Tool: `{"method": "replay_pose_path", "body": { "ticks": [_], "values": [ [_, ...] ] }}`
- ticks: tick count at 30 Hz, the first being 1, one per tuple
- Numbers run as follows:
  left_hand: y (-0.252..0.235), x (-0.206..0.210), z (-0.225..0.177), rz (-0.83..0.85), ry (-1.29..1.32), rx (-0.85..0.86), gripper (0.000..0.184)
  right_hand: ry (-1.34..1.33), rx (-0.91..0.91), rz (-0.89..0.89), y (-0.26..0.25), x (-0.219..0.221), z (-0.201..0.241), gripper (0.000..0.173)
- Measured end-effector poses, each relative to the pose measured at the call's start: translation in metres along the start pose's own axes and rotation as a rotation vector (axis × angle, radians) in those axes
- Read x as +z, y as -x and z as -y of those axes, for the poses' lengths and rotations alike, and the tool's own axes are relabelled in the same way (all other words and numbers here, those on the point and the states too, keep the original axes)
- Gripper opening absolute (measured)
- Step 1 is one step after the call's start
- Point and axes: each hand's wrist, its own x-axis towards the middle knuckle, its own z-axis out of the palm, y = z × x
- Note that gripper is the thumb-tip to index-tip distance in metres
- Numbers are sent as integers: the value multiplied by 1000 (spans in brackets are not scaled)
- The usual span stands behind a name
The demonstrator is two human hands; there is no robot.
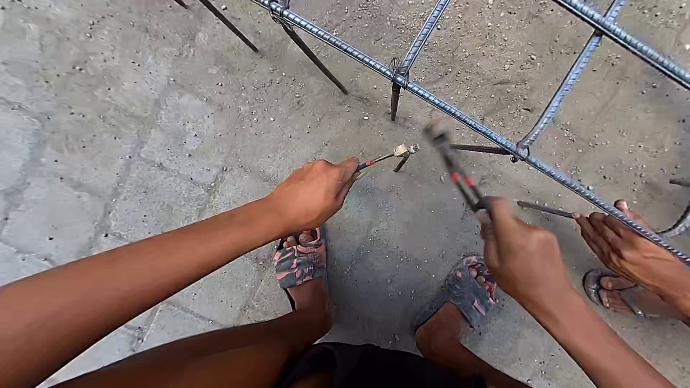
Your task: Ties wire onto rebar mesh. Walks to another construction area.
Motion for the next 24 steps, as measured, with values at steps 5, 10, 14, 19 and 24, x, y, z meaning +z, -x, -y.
{"method": "replay_pose_path", "body": {
  "ticks": [5,10,14,19,24],
  "values": [
    [-4,-4,5,34,-13,-1,24,-183,5,-11,-5,-35,3,43],
    [3,8,4,3,-49,18,22,-119,1,-73,3,-5,-4,36],
    [5,7,-1,-9,-58,6,19,5,66,130,13,3,-14,46],
    [17,-6,-13,-15,21,124,25,-604,165,-55,5,-34,-15,40],
    [35,-24,-54,-233,59,381,38,-962,131,-118,-10,-47,-9,37]
  ]
}}
